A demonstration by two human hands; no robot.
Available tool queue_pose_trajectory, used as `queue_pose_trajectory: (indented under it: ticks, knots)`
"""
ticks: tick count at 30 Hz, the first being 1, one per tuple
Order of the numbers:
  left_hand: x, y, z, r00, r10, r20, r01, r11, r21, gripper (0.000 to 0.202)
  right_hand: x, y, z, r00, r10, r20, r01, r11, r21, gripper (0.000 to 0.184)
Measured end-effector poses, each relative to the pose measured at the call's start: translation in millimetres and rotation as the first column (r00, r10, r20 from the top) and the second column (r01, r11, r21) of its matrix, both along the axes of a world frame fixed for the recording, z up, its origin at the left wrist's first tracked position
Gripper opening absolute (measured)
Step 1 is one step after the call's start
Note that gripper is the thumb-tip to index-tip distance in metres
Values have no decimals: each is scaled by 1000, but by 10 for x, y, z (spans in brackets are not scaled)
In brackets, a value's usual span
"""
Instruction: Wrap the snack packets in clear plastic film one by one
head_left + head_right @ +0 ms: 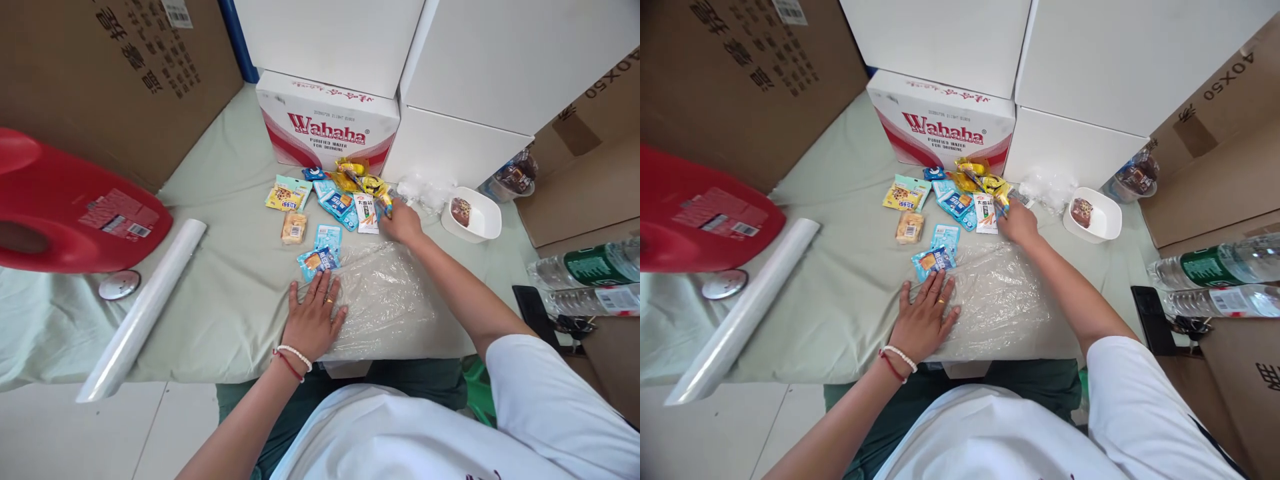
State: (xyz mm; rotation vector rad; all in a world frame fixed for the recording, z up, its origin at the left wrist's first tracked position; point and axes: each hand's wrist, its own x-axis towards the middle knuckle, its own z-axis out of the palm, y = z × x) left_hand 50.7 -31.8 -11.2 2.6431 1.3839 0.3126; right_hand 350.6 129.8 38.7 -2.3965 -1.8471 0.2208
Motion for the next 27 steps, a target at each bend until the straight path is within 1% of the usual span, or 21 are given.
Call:
queue_pose_trajectory:
  ticks: [2, 3, 6, 8, 10, 11, 13, 14, 16, 18, 19, 20, 21, 22, 23, 24, 25, 26, 27]
  knots:
    - [-2, 6, 7, 1000, 0, 11, 0, 1000, -10, 62, 30, 171, 96, 1000, -20, -9, 21, 997, 73, 38]
    - [-3, 8, 12, 1000, 2, 15, -1, 1000, -16, 62, 15, 299, 135, 1000, -2, -7, 3, 994, 106, 39]
    - [-4, 12, 25, 1000, 7, 18, -7, 1000, -31, 62, -143, 748, 171, 990, 140, 27, -142, 979, 143, 41]
    - [-4, 11, 29, 1000, 7, 18, -7, 999, -39, 62, -300, 998, 130, 968, 243, 62, -248, 962, 110, 41]
    - [-2, 9, 28, 1000, 8, 15, -8, 999, -42, 62, -432, 1144, 71, 956, 280, 83, -286, 956, 64, 41]
    - [-1, 8, 26, 1000, 10, 13, -9, 999, -42, 62, -471, 1173, 48, 960, 266, 85, -271, 961, 49, 41]
    - [3, 8, 26, 1000, 12, 9, -12, 999, -41, 63, -472, 1150, 41, 976, 206, 76, -209, 977, 37, 46]
    - [5, 9, 27, 1000, 12, 6, -12, 999, -41, 63, -433, 1100, 63, 982, 178, 68, -181, 983, 39, 48]
    - [7, 9, 31, 1000, 14, -4, -14, 999, -42, 63, -300, 923, 160, 988, 148, 44, -151, 986, 67, 51]
    - [8, 7, 35, 1000, 13, -16, -14, 999, -42, 62, -146, 638, 307, 989, 146, -2, -145, 982, 120, 48]
    - [8, 6, 35, 1000, 12, -23, -13, 999, -42, 62, -83, 455, 386, 986, 163, -27, -158, 977, 141, 44]
    - [8, 5, 33, 999, 10, -31, -11, 999, -40, 63, -39, 251, 459, 977, 208, -53, -198, 969, 145, 41]
    - [8, 5, 28, 999, 8, -37, -9, 999, -39, 63, -18, 31, 518, 956, 281, -77, -271, 954, 125, 36]
    - [9, 4, 22, 999, 7, -43, -8, 999, -37, 64, -23, -196, 559, 916, 388, -102, -380, 921, 85, 31]
    - [10, 5, 15, 999, 8, -49, -10, 999, -35, 65, -51, -420, 578, 850, 509, -135, -510, 860, 32, 26]
    - [13, 6, 7, 998, 11, -54, -13, 999, -34, 66, -98, -629, 575, 774, 608, -173, -620, 784, -20, 23]
    - [16, 7, 0, 998, 16, -59, -18, 999, -32, 68, -159, -815, 552, 706, 678, -205, -701, 710, -68, 21]
    - [19, 9, -6, 998, 22, -65, -24, 999, -29, 69, -227, -971, 514, 655, 722, -222, -752, 650, -107, 20]
    - [23, 11, -10, 997, 26, -73, -28, 999, -27, 70, -293, -1093, 466, 626, 748, -222, -779, 611, -140, 21]
